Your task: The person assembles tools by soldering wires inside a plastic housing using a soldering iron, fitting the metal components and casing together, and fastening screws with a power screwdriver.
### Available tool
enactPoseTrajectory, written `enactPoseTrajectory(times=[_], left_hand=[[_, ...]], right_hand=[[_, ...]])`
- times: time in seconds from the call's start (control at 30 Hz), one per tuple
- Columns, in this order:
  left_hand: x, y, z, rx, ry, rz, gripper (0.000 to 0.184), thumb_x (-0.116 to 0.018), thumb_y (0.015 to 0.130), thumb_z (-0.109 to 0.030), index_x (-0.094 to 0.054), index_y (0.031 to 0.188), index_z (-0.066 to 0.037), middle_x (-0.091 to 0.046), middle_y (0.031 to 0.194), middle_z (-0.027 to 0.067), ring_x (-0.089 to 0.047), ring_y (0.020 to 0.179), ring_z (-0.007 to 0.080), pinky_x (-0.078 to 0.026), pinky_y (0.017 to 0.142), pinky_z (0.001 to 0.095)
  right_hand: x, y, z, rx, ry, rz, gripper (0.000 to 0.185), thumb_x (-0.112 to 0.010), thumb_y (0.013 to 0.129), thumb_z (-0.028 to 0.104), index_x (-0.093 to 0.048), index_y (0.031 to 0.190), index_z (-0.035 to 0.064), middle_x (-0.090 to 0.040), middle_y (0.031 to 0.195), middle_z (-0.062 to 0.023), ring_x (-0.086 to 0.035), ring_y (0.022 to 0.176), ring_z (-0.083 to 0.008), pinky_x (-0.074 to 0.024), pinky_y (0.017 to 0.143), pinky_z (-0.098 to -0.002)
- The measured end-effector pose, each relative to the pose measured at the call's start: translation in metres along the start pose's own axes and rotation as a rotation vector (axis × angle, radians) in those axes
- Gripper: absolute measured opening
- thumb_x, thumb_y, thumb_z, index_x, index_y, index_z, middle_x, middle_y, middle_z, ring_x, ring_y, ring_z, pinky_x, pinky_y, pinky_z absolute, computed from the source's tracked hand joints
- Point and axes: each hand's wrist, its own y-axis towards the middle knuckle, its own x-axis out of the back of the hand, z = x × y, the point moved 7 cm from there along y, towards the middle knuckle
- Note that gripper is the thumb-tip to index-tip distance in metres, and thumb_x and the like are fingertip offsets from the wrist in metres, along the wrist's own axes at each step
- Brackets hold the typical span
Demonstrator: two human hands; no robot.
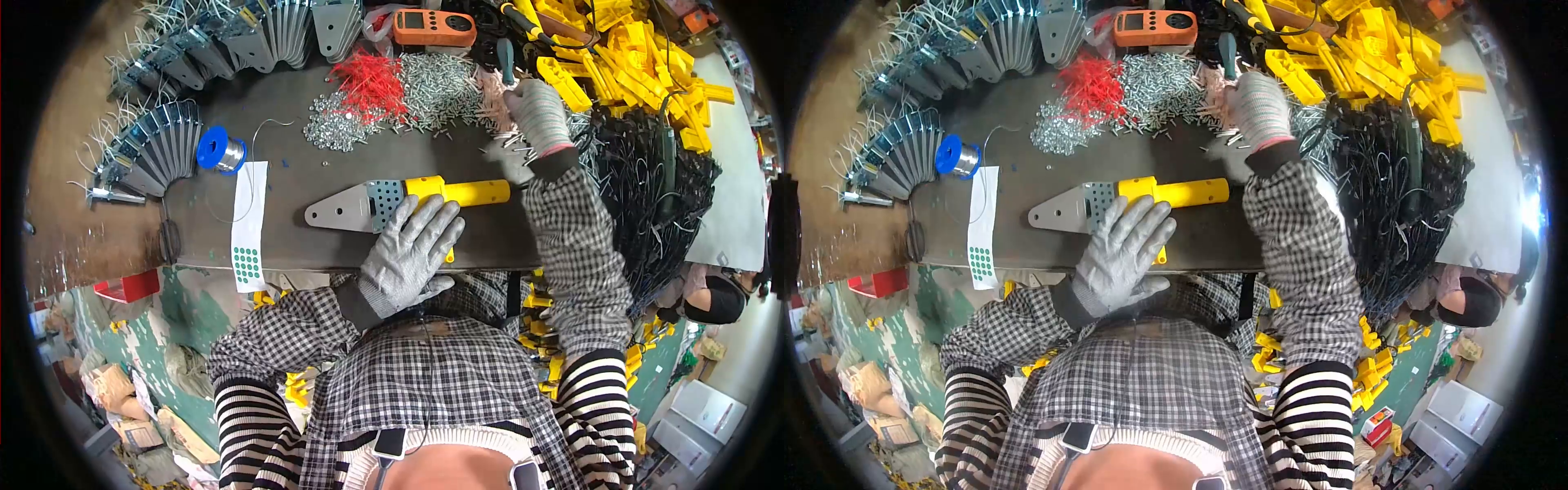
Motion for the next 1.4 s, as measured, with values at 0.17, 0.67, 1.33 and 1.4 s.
enactPoseTrajectory(times=[0.17, 0.67, 1.33, 1.4], left_hand=[[0.055, 0.001, 0.032, -0.013, -0.239, -0.190, 0.062, -0.064, 0.083, -0.038, -0.052, 0.132, -0.003, -0.052, 0.135, 0.0169, -0.046, 0.127, 0.0325, -0.035, 0.108, 0.0455], [0.005, 0.094, 0.141, -0.191, 0.540, 0.068, 0.007, -0.056, 0.082, -0.018, -0.062, 0.083, -0.016, -0.061, 0.080, 0.0026, -0.065, 0.077, 0.0193, -0.052, 0.067, 0.0359], [-0.021, 0.139, 0.102, -0.379, 0.515, 0.114, 0.015, -0.057, 0.083, -0.022, -0.065, 0.076, -0.012, -0.064, 0.078, 0.0062, -0.066, 0.077, 0.0220, -0.053, 0.068, 0.0368], [-0.018, 0.138, 0.099, -0.444, 0.502, 0.058, 0.013, -0.056, 0.083, -0.021, -0.064, 0.077, -0.012, -0.063, 0.076, 0.0059, -0.066, 0.076, 0.0223, -0.054, 0.068, 0.0363]], right_hand=[[0.000, -0.057, 0.020, 0.705, 0.046, 0.001, 0.020, -0.061, 0.084, 0.017, -0.067, 0.102, 0.0118, -0.065, 0.096, -0.0117, -0.065, 0.086, -0.0321, -0.0531, 0.074, -0.0413], [-0.036, -0.080, 0.065, 1.071, -0.377, 0.151, 0.018, -0.060, 0.083, 0.018, -0.060, 0.098, 0.0070, -0.059, 0.093, -0.0113, -0.064, 0.080, -0.0287, -0.0539, 0.068, -0.0387], [0.025, -0.154, 0.064, 0.464, 0.664, 0.033, 0.022, -0.066, 0.076, -0.001, -0.064, 0.097, 0.0034, -0.061, 0.085, -0.0140, -0.062, 0.081, -0.0303, -0.0496, 0.071, -0.0359], [0.024, -0.194, 0.076, 0.499, 0.758, 0.101, 0.022, -0.066, 0.076, -0.003, -0.064, 0.096, 0.0045, -0.060, 0.084, -0.0116, -0.061, 0.079, -0.0286, -0.0502, 0.070, -0.0344]])
